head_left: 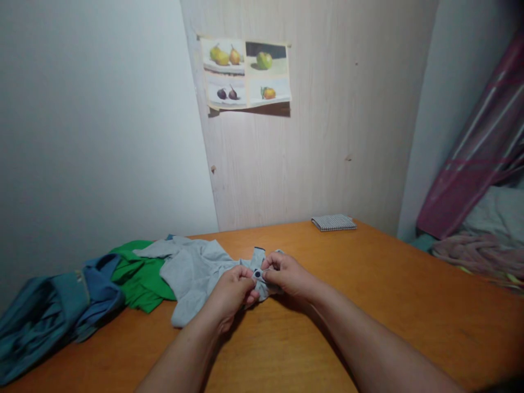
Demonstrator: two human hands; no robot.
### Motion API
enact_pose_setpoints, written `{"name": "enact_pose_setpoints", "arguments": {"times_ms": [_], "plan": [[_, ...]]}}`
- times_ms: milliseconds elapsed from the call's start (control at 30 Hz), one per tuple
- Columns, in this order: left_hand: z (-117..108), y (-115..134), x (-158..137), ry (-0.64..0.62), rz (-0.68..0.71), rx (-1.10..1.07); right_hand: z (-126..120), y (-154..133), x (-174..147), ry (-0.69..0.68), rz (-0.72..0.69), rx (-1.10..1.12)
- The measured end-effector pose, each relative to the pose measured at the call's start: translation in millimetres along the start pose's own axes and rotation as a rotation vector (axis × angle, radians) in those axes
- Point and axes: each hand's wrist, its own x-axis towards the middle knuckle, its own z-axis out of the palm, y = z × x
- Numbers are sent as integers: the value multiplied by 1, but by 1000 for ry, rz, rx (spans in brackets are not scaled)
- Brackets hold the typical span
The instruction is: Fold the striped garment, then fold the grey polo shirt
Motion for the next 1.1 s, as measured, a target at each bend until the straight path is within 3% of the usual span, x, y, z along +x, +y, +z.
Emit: {"name": "enact_pose_setpoints", "arguments": {"times_ms": [433,767,933,1100], "plan": [[-4,4,-3,10,65,89,2,4,0,-8,20,-40],[1,-12,9,264,376,444,8,-1,-5,-24,20,12],[-2,-12,10,239,483,517,9,6,0,50,36,149],[-3,-13,9,185,516,530,8,8,1,32,52,121]]}}
